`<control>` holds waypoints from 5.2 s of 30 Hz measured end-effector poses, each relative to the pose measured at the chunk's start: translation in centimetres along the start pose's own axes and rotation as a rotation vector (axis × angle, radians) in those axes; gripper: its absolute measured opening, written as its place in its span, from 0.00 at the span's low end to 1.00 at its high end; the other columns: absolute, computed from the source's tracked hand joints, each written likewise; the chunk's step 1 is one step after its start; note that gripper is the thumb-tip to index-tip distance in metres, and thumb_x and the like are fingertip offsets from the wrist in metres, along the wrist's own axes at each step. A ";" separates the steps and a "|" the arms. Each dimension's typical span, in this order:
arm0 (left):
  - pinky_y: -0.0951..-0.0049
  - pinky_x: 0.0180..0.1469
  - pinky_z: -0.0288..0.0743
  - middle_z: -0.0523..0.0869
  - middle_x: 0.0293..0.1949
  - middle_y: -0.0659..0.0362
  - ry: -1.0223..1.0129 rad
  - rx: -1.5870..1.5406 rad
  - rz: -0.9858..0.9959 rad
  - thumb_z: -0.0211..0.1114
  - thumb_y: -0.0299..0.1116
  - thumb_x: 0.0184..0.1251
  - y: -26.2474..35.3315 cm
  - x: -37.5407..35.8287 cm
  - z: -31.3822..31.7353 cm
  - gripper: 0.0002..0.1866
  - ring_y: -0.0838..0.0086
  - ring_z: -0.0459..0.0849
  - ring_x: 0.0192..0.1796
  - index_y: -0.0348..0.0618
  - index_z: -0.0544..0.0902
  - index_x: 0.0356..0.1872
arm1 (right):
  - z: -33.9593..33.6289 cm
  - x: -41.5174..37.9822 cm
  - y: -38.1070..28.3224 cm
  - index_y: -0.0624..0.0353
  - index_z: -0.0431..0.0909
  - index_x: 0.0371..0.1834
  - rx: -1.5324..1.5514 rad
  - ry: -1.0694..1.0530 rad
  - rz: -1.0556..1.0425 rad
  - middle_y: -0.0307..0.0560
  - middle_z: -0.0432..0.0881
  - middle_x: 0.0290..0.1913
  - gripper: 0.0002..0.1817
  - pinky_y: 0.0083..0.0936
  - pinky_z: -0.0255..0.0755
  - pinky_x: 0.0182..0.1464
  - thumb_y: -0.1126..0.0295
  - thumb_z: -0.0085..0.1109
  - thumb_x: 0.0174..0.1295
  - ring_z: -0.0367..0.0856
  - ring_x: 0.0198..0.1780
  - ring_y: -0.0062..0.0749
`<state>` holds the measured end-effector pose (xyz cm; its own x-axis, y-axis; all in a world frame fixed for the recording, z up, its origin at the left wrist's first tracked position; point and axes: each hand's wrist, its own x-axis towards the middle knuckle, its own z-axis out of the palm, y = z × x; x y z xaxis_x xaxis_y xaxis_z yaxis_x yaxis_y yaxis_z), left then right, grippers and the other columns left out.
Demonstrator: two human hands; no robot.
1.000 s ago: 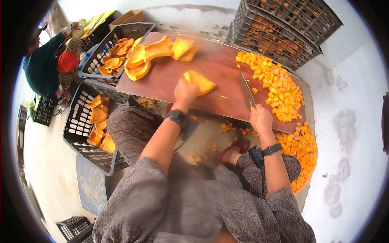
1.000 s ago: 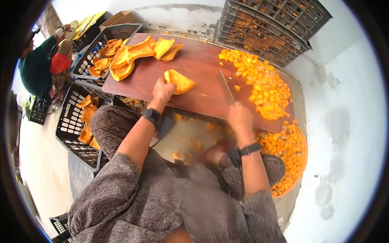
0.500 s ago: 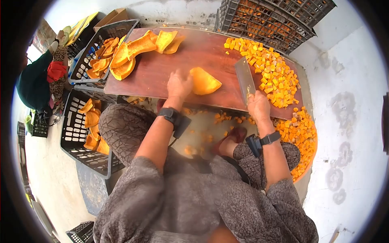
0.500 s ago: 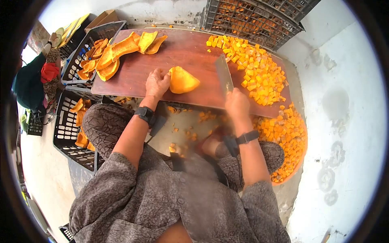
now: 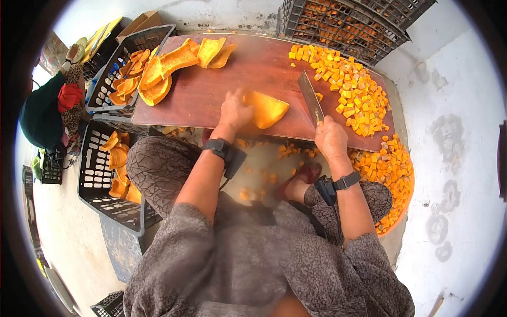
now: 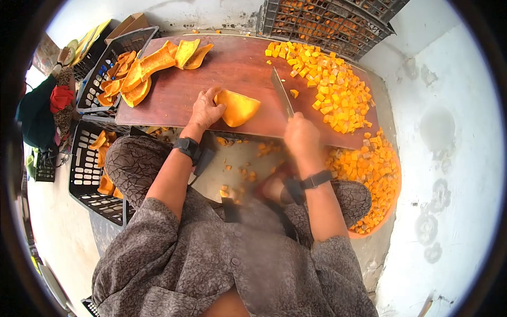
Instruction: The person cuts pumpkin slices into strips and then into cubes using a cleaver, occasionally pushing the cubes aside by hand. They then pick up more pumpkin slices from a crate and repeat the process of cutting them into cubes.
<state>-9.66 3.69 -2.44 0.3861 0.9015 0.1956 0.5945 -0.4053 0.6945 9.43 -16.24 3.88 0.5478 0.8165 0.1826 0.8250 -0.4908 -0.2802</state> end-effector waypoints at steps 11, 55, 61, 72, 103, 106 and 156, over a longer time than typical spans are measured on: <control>0.57 0.51 0.76 0.87 0.38 0.47 -0.104 -0.275 -0.131 0.64 0.48 0.63 -2.3 0.6 0.3 0.19 0.52 0.85 0.45 0.44 0.84 0.45 | 0.1 -0.1 0.1 0.60 0.75 0.36 0.008 0.013 0.034 0.60 0.84 0.30 0.10 0.50 0.75 0.42 0.64 0.52 0.66 0.84 0.37 0.59; 0.55 0.65 0.69 0.73 0.59 0.43 -0.296 0.079 0.254 0.77 0.50 0.48 5.1 -3.6 0.2 0.39 0.47 0.72 0.62 0.39 0.74 0.59 | 0.2 1.0 1.7 0.67 0.74 0.41 0.036 0.005 0.146 0.69 0.83 0.37 0.14 0.51 0.75 0.46 0.63 0.53 0.66 0.83 0.43 0.64; 0.55 0.66 0.68 0.72 0.63 0.43 -0.145 -0.008 0.546 0.75 0.46 0.51 3.8 -3.5 1.7 0.39 0.46 0.72 0.62 0.35 0.72 0.61 | 0.1 1.6 2.0 0.68 0.74 0.42 0.022 -0.031 0.158 0.69 0.83 0.37 0.14 0.51 0.75 0.46 0.66 0.56 0.64 0.82 0.43 0.65; 0.55 0.64 0.69 0.77 0.54 0.46 -0.125 -0.054 0.493 0.72 0.49 0.52 3.8 -3.2 1.6 0.37 0.49 0.74 0.57 0.37 0.73 0.61 | -0.8 1.5 0.0 0.65 0.74 0.37 -0.019 -0.106 0.038 0.66 0.83 0.34 0.13 0.53 0.74 0.45 0.63 0.53 0.66 0.82 0.41 0.64; 0.57 0.62 0.69 0.76 0.53 0.45 -0.162 -0.054 0.370 0.72 0.48 0.51 4.1 -2.6 2.0 0.44 0.51 0.75 0.58 0.40 0.67 0.68 | -4.2 1.5 -4.1 0.71 0.75 0.33 0.067 -0.157 -0.074 0.72 0.80 0.31 0.16 0.53 0.73 0.39 0.64 0.53 0.67 0.80 0.37 0.69; 0.57 0.61 0.69 0.77 0.50 0.46 -0.161 -0.050 0.369 0.72 0.49 0.51 4.0 -2.6 2.0 0.44 0.51 0.75 0.57 0.40 0.66 0.68 | -4.0 1.7 -4.2 0.71 0.75 0.33 0.124 -0.173 -0.066 0.73 0.79 0.31 0.16 0.53 0.73 0.39 0.65 0.52 0.67 0.80 0.37 0.69; 0.60 0.62 0.69 0.79 0.52 0.46 -0.198 -0.052 0.355 0.74 0.44 0.49 4.3 -2.2 1.9 0.42 0.53 0.77 0.58 0.34 0.69 0.65 | -7.6 7.7 -10.8 0.72 0.80 0.31 -0.071 -0.629 0.256 0.59 0.82 0.22 0.14 0.40 0.77 0.25 0.69 0.51 0.63 0.85 0.22 0.45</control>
<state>-6.59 -0.31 -1.21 0.6921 0.6583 0.2961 0.3656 -0.6734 0.6426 5.79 -6.92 15.44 0.5597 0.6827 -0.4698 0.6989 -0.6935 -0.1751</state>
